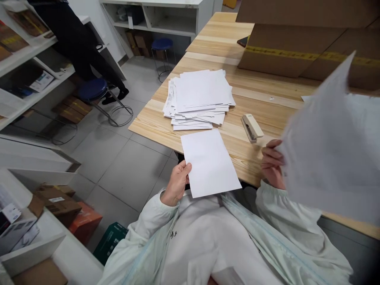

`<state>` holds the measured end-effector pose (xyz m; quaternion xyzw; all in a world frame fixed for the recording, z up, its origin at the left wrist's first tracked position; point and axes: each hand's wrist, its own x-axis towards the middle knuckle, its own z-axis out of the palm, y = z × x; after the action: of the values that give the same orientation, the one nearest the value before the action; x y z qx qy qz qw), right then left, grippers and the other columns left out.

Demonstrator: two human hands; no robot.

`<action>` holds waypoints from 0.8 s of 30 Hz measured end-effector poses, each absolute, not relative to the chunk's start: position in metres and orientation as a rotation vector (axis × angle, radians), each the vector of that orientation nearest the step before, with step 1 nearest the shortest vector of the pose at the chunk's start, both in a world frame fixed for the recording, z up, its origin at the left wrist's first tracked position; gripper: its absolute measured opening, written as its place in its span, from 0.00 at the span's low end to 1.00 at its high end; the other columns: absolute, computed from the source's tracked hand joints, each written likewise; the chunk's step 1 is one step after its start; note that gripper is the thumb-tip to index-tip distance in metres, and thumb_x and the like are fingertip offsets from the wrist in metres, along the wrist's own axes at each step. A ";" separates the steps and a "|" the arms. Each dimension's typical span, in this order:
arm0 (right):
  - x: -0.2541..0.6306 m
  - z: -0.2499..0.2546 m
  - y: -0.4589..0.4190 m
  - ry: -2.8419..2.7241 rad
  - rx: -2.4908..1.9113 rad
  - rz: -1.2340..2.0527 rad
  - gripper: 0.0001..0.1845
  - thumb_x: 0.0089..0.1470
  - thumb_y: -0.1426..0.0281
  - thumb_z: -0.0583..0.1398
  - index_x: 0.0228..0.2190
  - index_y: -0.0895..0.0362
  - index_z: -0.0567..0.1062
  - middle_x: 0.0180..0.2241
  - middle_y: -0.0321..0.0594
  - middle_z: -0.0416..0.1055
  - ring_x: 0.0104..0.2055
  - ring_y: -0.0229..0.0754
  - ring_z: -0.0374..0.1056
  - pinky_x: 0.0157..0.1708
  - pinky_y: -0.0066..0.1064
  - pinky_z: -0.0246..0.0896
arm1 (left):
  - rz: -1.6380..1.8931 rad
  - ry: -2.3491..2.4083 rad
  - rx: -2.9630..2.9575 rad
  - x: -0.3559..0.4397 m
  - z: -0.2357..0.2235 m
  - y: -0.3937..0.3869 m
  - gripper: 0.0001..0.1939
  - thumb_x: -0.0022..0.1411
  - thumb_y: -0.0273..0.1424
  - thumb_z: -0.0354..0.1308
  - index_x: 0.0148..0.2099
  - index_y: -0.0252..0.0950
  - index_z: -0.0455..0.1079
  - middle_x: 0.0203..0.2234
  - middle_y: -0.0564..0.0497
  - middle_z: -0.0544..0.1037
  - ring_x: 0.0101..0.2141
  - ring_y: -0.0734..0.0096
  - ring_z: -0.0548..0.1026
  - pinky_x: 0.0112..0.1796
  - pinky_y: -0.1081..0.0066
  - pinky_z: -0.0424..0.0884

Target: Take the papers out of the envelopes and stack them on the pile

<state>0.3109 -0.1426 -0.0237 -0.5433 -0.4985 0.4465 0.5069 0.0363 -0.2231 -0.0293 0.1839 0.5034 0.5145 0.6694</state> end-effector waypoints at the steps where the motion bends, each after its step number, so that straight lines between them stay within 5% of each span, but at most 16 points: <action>1: 0.316 -0.023 -0.138 -1.112 -1.145 1.228 0.16 0.66 0.61 0.51 0.33 0.52 0.74 0.34 0.33 0.75 0.23 0.26 0.63 0.14 0.15 0.56 | 1.165 1.137 0.418 0.036 -0.030 -0.223 0.30 0.47 0.47 0.73 0.45 0.31 0.75 0.30 0.48 0.83 0.21 0.77 0.73 0.20 0.78 0.63; 5: 0.318 -0.024 -0.130 -0.189 0.043 2.103 0.12 0.59 0.81 0.52 0.29 0.54 0.67 0.34 0.32 0.72 0.21 0.25 0.59 0.12 0.13 0.55 | 1.174 1.137 0.440 0.035 -0.030 -0.223 0.29 0.48 0.46 0.73 0.46 0.30 0.75 0.31 0.47 0.83 0.23 0.74 0.75 0.21 0.76 0.66; 8: 0.304 -0.026 -0.135 0.179 0.357 2.244 0.15 0.56 0.84 0.52 0.26 0.52 0.60 0.32 0.33 0.69 0.21 0.28 0.58 0.13 0.17 0.58 | 1.183 1.129 0.442 0.034 -0.031 -0.223 0.28 0.48 0.45 0.73 0.44 0.30 0.76 0.25 0.51 0.80 0.19 0.78 0.72 0.19 0.78 0.64; 12: 0.284 -0.022 -0.146 -0.082 -0.040 2.037 0.13 0.62 0.78 0.52 0.26 0.53 0.61 0.28 0.30 0.65 0.18 0.27 0.52 0.11 0.14 0.53 | 1.199 1.155 0.440 0.033 -0.032 -0.222 0.26 0.48 0.44 0.74 0.44 0.31 0.76 0.20 0.55 0.77 0.18 0.81 0.69 0.18 0.80 0.61; 16: 0.277 -0.015 -0.150 -0.770 -0.854 1.719 0.11 0.60 0.67 0.55 0.25 0.52 0.65 0.25 0.31 0.62 0.18 0.32 0.44 0.08 0.22 0.38 | 1.180 1.148 0.461 0.035 -0.032 -0.223 0.28 0.49 0.44 0.73 0.47 0.31 0.75 0.30 0.47 0.83 0.28 0.70 0.79 0.27 0.75 0.71; 20: 0.272 -0.015 -0.153 -1.312 -1.299 1.338 0.06 0.53 0.65 0.61 0.29 0.53 0.76 0.28 0.37 0.69 0.26 0.36 0.59 0.20 0.27 0.52 | 1.158 1.149 0.456 0.037 -0.032 -0.224 0.29 0.49 0.45 0.73 0.48 0.31 0.75 0.34 0.45 0.84 0.31 0.66 0.80 0.28 0.74 0.73; 24: 0.263 -0.020 -0.159 -1.622 -1.423 1.010 0.12 0.57 0.66 0.56 0.34 0.56 0.79 0.22 0.35 0.67 0.23 0.36 0.56 0.24 0.30 0.51 | 1.152 1.188 0.445 0.039 -0.032 -0.225 0.30 0.50 0.51 0.70 0.45 0.31 0.76 0.32 0.45 0.83 0.28 0.69 0.79 0.25 0.75 0.70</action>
<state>0.2626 -0.1591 -0.0205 -0.5549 -0.6322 0.3938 0.3706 0.0390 -0.2250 -0.0325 0.1964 0.5240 0.5082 0.6546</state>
